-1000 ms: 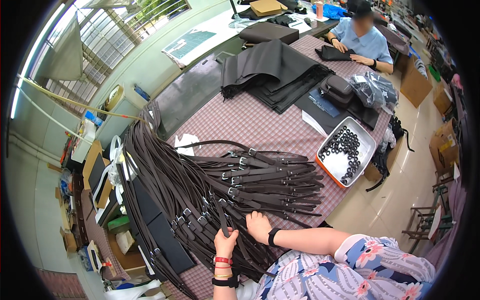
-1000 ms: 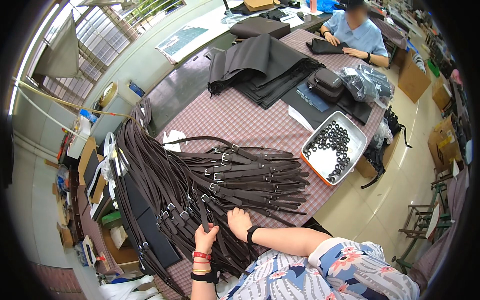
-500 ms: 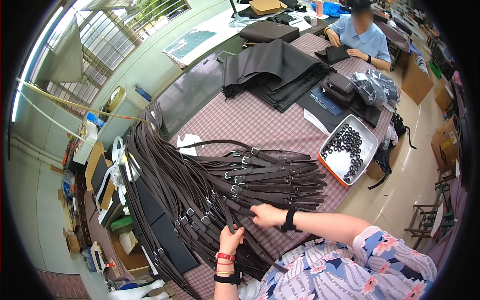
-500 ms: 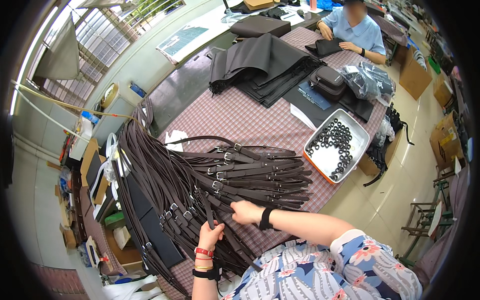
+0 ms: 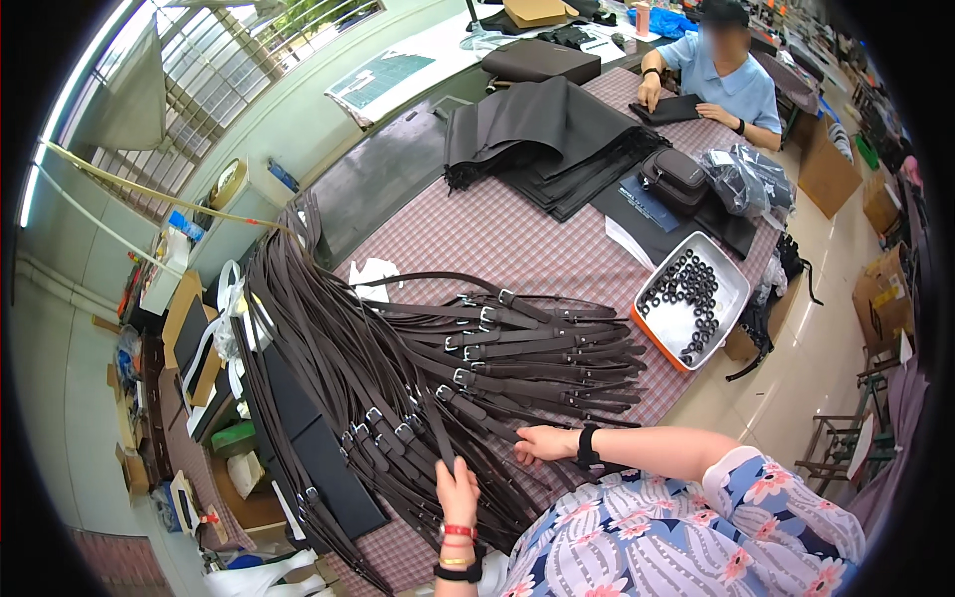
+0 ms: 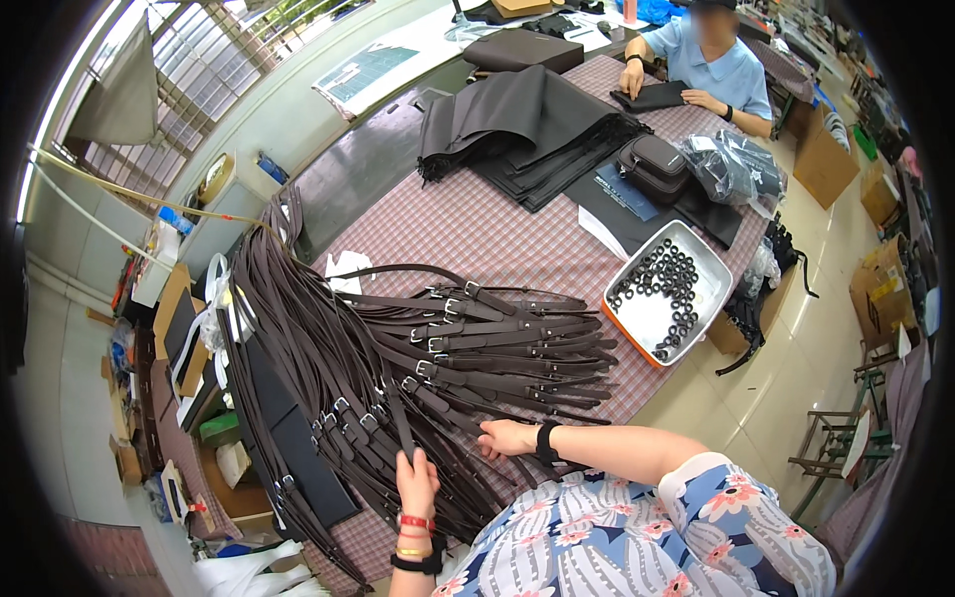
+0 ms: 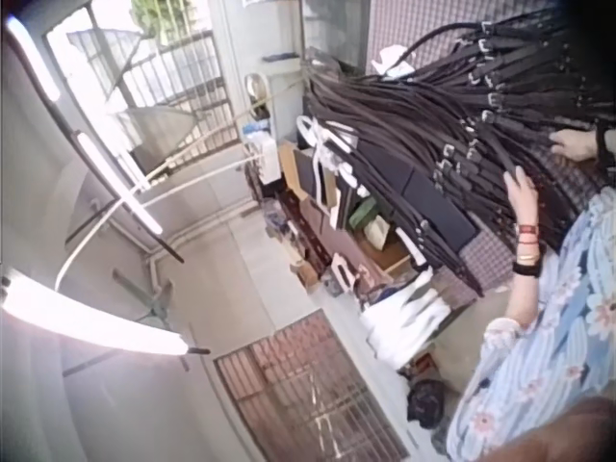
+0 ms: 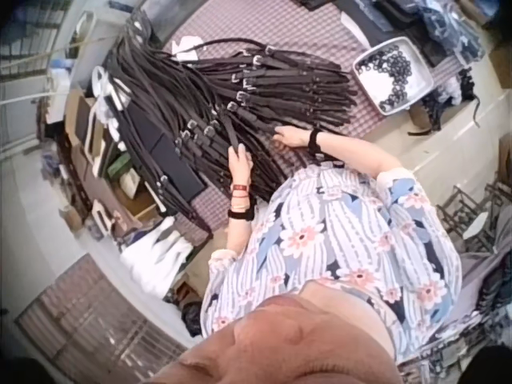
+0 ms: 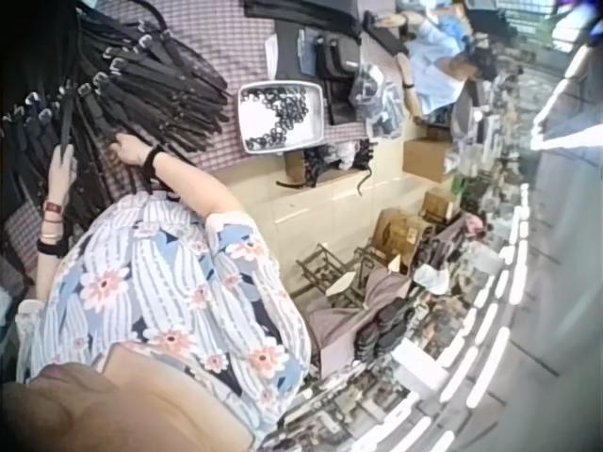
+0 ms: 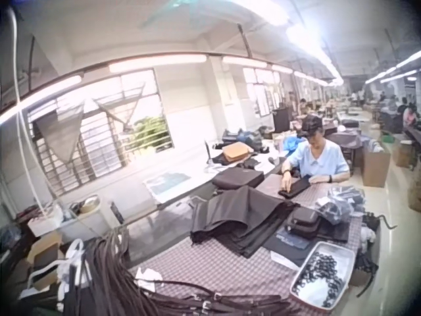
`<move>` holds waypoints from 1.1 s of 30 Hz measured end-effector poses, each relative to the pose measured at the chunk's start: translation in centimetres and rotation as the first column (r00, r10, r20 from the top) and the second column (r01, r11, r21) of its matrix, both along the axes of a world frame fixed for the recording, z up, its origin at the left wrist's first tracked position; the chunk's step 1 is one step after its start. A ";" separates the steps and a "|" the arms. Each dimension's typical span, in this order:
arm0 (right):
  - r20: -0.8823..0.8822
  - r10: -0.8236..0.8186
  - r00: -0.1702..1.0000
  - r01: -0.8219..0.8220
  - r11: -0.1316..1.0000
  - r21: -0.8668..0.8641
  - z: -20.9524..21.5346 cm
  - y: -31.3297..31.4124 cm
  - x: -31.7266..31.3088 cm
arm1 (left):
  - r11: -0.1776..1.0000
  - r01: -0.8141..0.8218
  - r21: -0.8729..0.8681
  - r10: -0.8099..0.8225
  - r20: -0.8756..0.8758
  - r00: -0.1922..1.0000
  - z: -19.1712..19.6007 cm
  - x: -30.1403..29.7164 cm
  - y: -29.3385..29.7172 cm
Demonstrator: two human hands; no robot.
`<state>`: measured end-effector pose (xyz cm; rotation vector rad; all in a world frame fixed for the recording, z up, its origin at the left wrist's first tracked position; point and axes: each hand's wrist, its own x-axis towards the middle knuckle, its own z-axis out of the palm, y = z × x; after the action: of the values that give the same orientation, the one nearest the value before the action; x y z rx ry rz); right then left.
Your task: The person repeatedly picks small black plastic rings from a tray and threads them onto the ends of brown leather straps laid out on a table. They then slide the rings down the straps and place the finished straps back into a pile.
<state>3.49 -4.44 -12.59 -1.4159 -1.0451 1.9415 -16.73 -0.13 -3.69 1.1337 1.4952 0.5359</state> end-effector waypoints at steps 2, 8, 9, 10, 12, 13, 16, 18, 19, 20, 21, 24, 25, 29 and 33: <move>0.021 0.000 1.000 0.000 1.000 -0.001 0.1 0.0 0.0 | 0.986 -0.063 -0.151 0.079 0.103 0.992 -1.3 -0.7 -3.5; -0.054 0.008 0.999 -0.004 0.998 0.065 0.4 -0.4 -1.3 | 0.772 0.571 0.279 -0.234 -0.711 0.664 0.2 0.9 -4.8; 0.014 0.083 0.996 -0.084 0.987 0.137 1.9 -0.2 -1.1 | 0.695 0.612 0.377 -0.097 -0.794 0.600 2.3 1.9 -4.3; 0.070 0.026 0.997 -0.049 0.935 0.350 1.3 -0.4 -1.3 | 0.576 0.598 0.558 -0.024 -0.719 0.694 3.1 2.8 -3.6; 0.105 0.077 0.992 -0.121 0.843 0.524 -2.8 -0.4 -2.2 | 0.342 0.733 0.588 -0.349 -0.644 0.680 3.1 4.7 -1.7; 0.097 0.195 0.976 -0.217 0.837 0.502 -4.7 -0.3 -2.3 | 0.236 0.767 0.597 -0.576 -0.549 0.605 0.8 5.1 -0.7; 0.095 0.225 0.970 -0.244 0.887 0.393 -1.1 -1.2 0.3 | 0.184 0.869 0.459 -0.752 -0.503 0.425 -2.4 5.4 1.5; 0.149 0.216 0.965 -0.260 0.865 0.429 -0.8 -2.6 2.3 | 0.115 0.911 0.396 -0.728 -0.591 0.348 -1.8 5.8 1.7; 0.157 0.248 0.956 -0.292 0.857 0.424 -0.7 -2.6 3.4 | 0.082 0.929 0.361 -0.716 -0.627 0.307 -1.6 5.9 1.7; 0.192 0.144 0.971 -0.226 0.816 0.532 -1.3 -3.2 4.1 | 0.096 0.920 0.380 -0.722 -0.610 0.327 -2.1 5.4 1.9; 0.218 0.037 0.975 -0.171 0.749 0.640 -1.7 -3.4 4.9 | 0.111 0.941 0.320 -0.694 -0.652 0.304 -2.4 4.9 2.0; 0.389 -0.067 0.919 -0.205 0.760 0.617 0.1 -1.3 7.5 | -0.003 0.959 0.282 -0.673 -0.710 0.207 -2.2 4.4 2.2; 0.366 -0.058 0.929 -0.191 0.773 0.605 0.6 -0.6 8.2 | -0.043 0.964 0.264 -0.664 -0.728 0.170 -2.1 5.0 2.3; 0.640 -0.127 0.758 -0.403 0.680 0.612 1.9 -1.7 7.4 | -0.109 0.976 0.186 -0.599 -0.796 0.085 -2.5 6.6 2.4; 0.816 -0.427 0.389 -0.715 0.419 0.560 2.4 -4.2 6.8 | -0.140 0.976 0.167 -0.498 -0.864 0.076 -3.1 7.1 2.3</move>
<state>10.33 -8.60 -10.20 -1.5655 -2.3625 0.0133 -9.66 2.13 -6.79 2.9240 0.4051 -0.2174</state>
